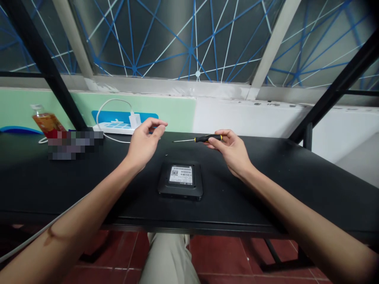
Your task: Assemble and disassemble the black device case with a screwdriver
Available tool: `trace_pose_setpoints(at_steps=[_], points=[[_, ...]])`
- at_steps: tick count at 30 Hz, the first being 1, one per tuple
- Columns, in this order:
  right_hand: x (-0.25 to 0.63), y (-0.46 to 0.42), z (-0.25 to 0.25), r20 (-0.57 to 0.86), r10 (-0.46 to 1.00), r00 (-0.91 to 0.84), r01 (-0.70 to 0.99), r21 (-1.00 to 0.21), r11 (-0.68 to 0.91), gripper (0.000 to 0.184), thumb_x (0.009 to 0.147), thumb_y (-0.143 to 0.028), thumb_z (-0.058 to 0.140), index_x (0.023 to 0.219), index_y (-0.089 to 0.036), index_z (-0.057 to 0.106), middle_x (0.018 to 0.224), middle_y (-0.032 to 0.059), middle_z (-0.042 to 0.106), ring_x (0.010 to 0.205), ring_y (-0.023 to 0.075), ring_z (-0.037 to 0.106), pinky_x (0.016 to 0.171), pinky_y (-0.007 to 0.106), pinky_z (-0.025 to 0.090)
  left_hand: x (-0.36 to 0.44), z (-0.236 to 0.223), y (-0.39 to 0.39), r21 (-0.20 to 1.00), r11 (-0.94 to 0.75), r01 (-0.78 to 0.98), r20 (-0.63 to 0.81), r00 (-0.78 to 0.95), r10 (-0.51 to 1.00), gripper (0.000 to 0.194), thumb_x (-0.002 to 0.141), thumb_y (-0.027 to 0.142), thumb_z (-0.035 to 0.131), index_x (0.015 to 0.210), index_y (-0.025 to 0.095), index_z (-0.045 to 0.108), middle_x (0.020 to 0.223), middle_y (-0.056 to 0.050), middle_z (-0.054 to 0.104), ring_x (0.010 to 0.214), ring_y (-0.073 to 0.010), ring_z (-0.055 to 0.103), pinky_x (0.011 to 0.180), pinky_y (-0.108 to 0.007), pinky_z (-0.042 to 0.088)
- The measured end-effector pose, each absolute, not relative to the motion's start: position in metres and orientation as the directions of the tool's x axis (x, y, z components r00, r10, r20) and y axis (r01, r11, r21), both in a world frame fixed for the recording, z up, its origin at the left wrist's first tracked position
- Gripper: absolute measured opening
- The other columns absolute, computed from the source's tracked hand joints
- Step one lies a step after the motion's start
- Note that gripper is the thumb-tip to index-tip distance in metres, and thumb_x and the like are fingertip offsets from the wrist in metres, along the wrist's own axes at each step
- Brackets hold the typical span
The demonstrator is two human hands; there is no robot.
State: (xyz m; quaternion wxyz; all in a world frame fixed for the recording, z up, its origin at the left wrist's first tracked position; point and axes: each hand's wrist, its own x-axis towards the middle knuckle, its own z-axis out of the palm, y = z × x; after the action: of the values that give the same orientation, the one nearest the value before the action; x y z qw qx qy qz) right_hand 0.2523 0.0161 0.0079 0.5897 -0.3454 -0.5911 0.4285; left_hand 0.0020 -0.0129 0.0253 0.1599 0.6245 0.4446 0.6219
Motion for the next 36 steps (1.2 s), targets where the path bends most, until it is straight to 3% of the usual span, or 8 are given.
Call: trace_pose_setpoints(at_steps=[16, 28, 36], points=[[0.242, 0.015, -0.013, 0.392, 0.891, -0.23, 0.105, -0.9, 0.423, 0.038, 0.074, -0.041, 0.077, 0.098, -0.023, 0.054, 0.097, 0.002, 0.063, 0.082, 0.0164, 0.069, 0.084, 0.039, 0.055, 0.006, 0.027, -0.016, 0.738, -0.554, 0.385, 0.639, -0.135, 0.757, 0.011, 0.089, 0.028, 0.058, 0.088, 0.022, 0.066, 0.098, -0.002, 0.07, 0.085, -0.0164, 0.061, 0.077, -0.03, 0.047], [0.24, 0.012, -0.001, 0.362, 0.921, -0.141, -0.054, -0.932, 0.358, 0.035, 0.073, -0.032, 0.077, 0.098, -0.022, 0.054, 0.085, 0.0008, 0.065, 0.078, 0.0154, 0.069, 0.083, 0.037, 0.056, 0.007, 0.025, -0.016, 0.742, -0.536, 0.402, 0.623, -0.118, 0.773, 0.012, 0.09, 0.03, 0.058, 0.087, 0.022, 0.066, 0.098, -0.002, 0.07, 0.084, -0.0157, 0.061, 0.077, -0.029, 0.047], [0.24, 0.015, -0.013, 0.387, 0.894, -0.224, 0.02, -0.916, 0.402, 0.034, 0.076, -0.036, 0.076, 0.098, -0.023, 0.053, 0.087, 0.0009, 0.066, 0.08, 0.0155, 0.069, 0.083, 0.037, 0.055, 0.009, 0.026, -0.019, 0.753, -0.513, 0.413, 0.596, -0.096, 0.797, 0.013, 0.089, 0.031, 0.059, 0.088, 0.022, 0.067, 0.096, -0.002, 0.07, 0.079, -0.0149, 0.059, 0.075, -0.029, 0.046]])
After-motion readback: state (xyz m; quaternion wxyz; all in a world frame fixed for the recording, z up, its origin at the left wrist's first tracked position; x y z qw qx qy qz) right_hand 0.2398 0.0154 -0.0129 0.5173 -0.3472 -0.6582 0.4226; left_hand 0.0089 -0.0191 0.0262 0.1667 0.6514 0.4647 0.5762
